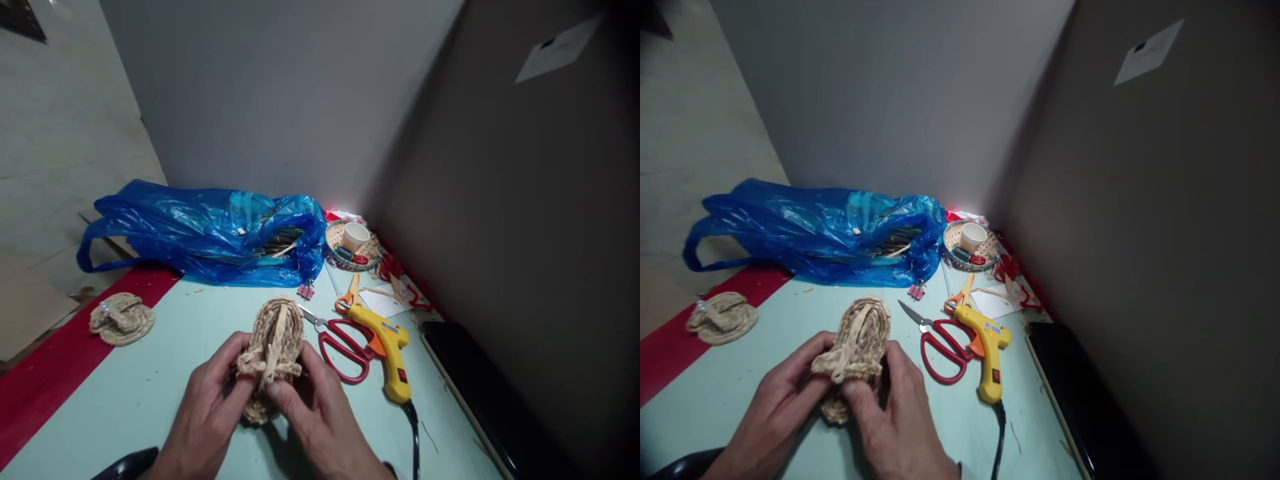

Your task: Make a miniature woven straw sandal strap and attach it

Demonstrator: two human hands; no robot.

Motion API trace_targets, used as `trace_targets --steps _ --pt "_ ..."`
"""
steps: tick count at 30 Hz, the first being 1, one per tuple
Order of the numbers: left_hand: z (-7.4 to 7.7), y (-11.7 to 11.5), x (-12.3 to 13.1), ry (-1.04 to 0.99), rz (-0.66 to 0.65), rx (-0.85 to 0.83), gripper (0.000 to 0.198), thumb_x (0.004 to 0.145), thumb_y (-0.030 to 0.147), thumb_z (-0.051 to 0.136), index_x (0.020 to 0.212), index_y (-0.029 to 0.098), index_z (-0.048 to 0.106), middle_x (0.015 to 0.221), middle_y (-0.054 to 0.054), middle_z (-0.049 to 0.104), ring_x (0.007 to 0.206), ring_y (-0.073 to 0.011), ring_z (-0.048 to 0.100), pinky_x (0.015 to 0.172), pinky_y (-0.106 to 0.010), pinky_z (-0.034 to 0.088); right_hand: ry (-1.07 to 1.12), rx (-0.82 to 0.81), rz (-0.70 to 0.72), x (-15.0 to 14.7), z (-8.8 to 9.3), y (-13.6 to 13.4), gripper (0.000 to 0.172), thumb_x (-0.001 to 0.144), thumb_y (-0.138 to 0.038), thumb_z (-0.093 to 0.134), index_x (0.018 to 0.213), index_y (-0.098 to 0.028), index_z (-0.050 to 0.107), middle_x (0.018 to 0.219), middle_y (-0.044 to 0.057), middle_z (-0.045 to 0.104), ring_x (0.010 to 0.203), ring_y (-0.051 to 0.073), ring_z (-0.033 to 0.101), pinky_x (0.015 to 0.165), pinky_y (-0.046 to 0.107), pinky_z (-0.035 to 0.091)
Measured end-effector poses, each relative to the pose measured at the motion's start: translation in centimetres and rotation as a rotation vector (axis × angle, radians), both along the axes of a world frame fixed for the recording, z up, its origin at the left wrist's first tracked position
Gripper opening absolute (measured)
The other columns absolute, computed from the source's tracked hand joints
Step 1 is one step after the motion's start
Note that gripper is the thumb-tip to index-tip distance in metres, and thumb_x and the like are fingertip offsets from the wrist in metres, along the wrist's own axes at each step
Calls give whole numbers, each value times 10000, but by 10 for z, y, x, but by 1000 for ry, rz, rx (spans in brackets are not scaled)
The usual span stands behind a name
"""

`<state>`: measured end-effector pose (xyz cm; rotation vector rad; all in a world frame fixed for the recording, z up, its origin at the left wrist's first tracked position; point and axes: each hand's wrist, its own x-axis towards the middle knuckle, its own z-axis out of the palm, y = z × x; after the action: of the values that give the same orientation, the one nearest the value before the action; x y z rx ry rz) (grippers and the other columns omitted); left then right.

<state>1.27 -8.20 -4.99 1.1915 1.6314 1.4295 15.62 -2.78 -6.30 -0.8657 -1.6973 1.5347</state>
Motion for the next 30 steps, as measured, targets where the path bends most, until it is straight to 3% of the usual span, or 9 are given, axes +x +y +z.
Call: trace_targets --steps 4,10,16,20,22,24,26,28,30 --pt "0 0 1 -6 87 9 208 864 381 629 1001 251 713 965 9 773 887 -218 666 770 -209 493 -127 47 6 7 9 2 347 866 -303 637 1194 -196 605 1104 91 655 1044 269 586 934 391 439" --pt "2 8 -7 -169 3 -99 247 831 392 683 992 212 735 976 -24 789 890 -242 696 804 -255 525 -176 61 28 20 18 19 480 892 -335 606 1327 -161 499 1045 102 622 974 257 586 908 428 458" --pt "7 10 -5 -211 11 -122 186 776 371 721 869 210 707 793 -2 736 725 -204 640 659 -243 499 44 -113 104 21 19 27 421 903 -362 617 1270 -184 513 1062 76 631 936 200 593 866 361 475" --pt "6 9 -9 -251 -48 -177 212 763 388 749 745 210 637 659 35 627 621 -156 550 570 -216 443 -8 -86 50 21 17 29 373 930 -361 577 1264 -203 528 1086 76 642 892 191 603 818 346 475" --pt "4 9 -11 -277 -47 -195 231 781 405 734 735 205 629 641 44 593 604 -143 524 552 -210 417 -69 -17 -63 24 15 33 288 950 -375 549 1190 -219 579 1077 59 640 866 181 590 786 325 461" --pt "2 9 -13 -285 -32 -199 222 808 409 708 770 199 646 674 37 609 636 -147 545 576 -215 424 -92 58 -147 26 15 38 213 971 -384 505 992 -206 620 928 29 623 779 161 551 722 297 429" --pt "1 11 -14 -275 -39 -213 206 820 397 696 800 195 657 718 23 635 708 -170 597 633 -234 458 -76 102 -155 27 16 41 283 984 -392 464 814 -196 577 763 0 555 680 143 493 651 283 389" --pt "0 13 -16 -265 -55 -222 192 818 377 705 844 190 670 778 3 672 799 -196 643 713 -259 494 -60 100 -127 28 17 43 318 986 -407 448 766 -198 542 692 -18 508 621 132 458 596 274 356" --pt "-1 15 -17 -265 -71 -231 226 811 374 716 927 182 687 777 -6 684 763 -196 654 662 -257 508 -88 91 -96 27 18 42 325 986 -411 437 753 -205 530 643 -33 472 577 127 429 547 267 320"
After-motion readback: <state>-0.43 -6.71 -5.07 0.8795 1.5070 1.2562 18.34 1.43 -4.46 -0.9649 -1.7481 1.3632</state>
